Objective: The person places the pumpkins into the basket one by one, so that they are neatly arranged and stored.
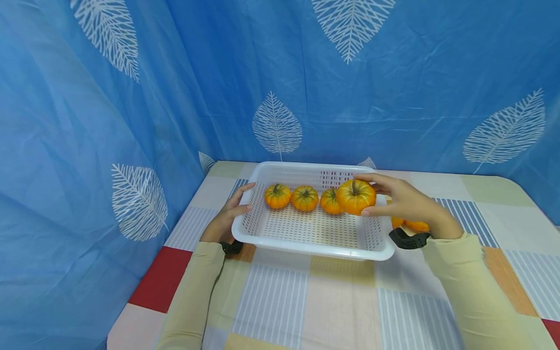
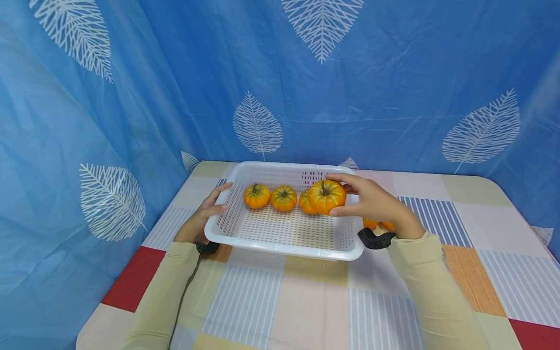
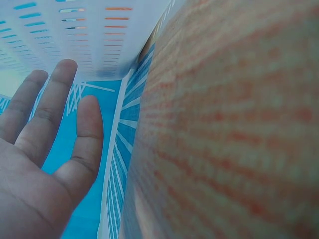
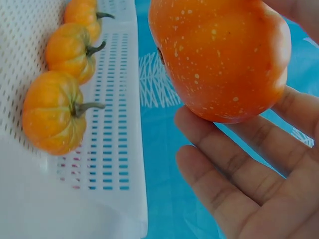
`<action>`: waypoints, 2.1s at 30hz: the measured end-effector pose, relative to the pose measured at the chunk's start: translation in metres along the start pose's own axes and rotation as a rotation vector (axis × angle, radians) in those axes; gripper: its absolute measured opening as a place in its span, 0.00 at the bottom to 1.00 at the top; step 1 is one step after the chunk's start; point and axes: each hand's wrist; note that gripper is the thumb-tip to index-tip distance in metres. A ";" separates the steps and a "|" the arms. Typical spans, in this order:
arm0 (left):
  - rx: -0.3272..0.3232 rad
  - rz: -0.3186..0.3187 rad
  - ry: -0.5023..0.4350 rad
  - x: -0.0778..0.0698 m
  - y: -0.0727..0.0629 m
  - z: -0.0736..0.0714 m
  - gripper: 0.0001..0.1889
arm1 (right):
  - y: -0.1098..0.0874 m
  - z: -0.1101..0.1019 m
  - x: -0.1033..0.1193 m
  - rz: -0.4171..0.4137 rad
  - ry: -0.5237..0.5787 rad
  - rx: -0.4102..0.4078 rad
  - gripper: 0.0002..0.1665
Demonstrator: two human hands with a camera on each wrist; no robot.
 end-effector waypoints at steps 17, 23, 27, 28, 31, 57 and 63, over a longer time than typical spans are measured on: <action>-0.045 -0.063 0.005 0.001 0.002 0.001 0.42 | 0.027 0.010 -0.007 -0.005 0.160 0.094 0.45; -0.037 -0.054 0.005 0.002 0.002 0.000 0.42 | 0.041 0.017 -0.013 -0.017 0.221 0.131 0.46; -0.034 -0.058 -0.004 0.002 0.002 0.001 0.42 | 0.050 0.022 -0.018 -0.047 0.220 0.162 0.47; -0.033 -0.060 -0.006 0.002 0.002 0.001 0.42 | 0.052 0.023 -0.018 -0.048 0.223 0.170 0.47; -0.037 -0.064 -0.001 0.002 0.002 0.001 0.42 | 0.057 0.027 -0.019 -0.043 0.233 0.192 0.47; -0.033 -0.049 -0.005 0.001 0.002 0.001 0.43 | 0.094 0.061 -0.026 -0.039 0.190 0.351 0.46; -0.030 -0.051 -0.007 0.002 0.001 0.001 0.44 | 0.103 0.067 -0.026 -0.035 0.177 0.385 0.45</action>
Point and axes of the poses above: each hand's wrist, its own y-axis towards the middle knuckle, its own z-axis out of the palm, x = y × z, and after that the axes turned 9 degrees about -z, right-handed
